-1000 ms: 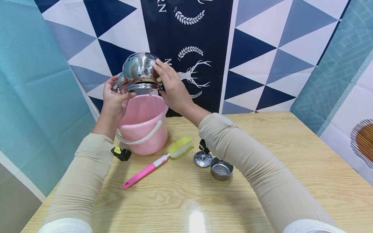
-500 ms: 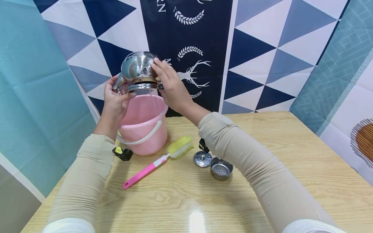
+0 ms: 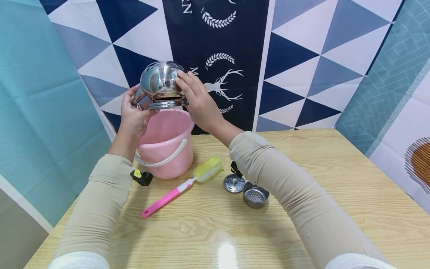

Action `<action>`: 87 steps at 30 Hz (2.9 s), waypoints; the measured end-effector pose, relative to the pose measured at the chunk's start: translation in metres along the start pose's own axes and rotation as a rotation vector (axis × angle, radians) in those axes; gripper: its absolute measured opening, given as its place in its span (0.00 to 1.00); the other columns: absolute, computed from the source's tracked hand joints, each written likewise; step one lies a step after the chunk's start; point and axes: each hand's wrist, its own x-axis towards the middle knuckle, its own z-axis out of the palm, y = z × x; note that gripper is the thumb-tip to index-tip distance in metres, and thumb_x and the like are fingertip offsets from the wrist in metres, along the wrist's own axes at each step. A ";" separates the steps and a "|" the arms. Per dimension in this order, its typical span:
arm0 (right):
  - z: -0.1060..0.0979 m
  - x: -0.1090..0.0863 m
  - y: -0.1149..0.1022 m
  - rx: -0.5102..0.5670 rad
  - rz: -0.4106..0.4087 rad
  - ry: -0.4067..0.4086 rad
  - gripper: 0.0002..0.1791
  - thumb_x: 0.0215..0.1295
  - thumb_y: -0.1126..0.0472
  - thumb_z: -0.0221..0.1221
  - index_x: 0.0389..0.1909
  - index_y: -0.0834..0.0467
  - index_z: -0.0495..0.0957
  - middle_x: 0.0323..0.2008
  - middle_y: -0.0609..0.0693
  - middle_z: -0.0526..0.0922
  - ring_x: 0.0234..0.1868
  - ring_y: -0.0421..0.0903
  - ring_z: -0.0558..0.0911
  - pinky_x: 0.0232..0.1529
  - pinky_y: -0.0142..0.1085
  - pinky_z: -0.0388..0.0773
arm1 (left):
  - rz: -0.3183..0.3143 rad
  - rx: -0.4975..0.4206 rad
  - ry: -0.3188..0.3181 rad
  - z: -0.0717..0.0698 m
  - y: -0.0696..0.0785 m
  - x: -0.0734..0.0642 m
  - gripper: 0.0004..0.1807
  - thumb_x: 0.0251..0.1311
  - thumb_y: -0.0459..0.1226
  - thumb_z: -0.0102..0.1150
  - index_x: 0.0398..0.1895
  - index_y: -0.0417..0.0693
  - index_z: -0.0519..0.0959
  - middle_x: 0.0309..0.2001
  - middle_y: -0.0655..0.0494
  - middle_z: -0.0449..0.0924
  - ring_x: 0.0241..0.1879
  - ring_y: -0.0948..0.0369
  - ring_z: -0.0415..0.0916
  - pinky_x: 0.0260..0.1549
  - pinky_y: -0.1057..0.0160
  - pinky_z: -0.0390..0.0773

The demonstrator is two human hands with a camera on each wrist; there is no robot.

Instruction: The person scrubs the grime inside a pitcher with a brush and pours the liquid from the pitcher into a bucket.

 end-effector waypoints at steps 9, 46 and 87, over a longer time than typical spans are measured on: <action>0.003 -0.003 0.001 -0.058 -0.050 0.046 0.30 0.56 0.82 0.54 0.62 0.71 0.66 0.64 0.67 0.67 0.67 0.64 0.64 0.70 0.37 0.52 | 0.012 0.070 0.007 0.001 0.000 -0.001 0.43 0.48 0.12 0.60 0.63 0.54 0.60 0.67 0.52 0.61 0.64 0.53 0.67 0.38 0.65 0.82; 0.003 -0.008 -0.003 -0.048 -0.198 0.121 0.21 0.65 0.76 0.49 0.59 0.70 0.71 0.60 0.71 0.68 0.62 0.68 0.67 0.69 0.43 0.57 | -0.070 0.360 -0.034 -0.006 -0.003 -0.006 0.48 0.52 0.20 0.65 0.72 0.52 0.52 0.68 0.53 0.56 0.67 0.57 0.59 0.54 0.66 0.74; -0.073 -0.011 -0.004 0.203 0.476 -0.343 0.26 0.67 0.49 0.61 0.62 0.56 0.76 0.50 0.50 0.79 0.53 0.49 0.74 0.58 0.43 0.65 | -0.245 0.248 -0.146 0.025 0.012 -0.023 0.14 0.61 0.35 0.65 0.42 0.39 0.70 0.36 0.50 0.78 0.32 0.59 0.82 0.38 0.63 0.82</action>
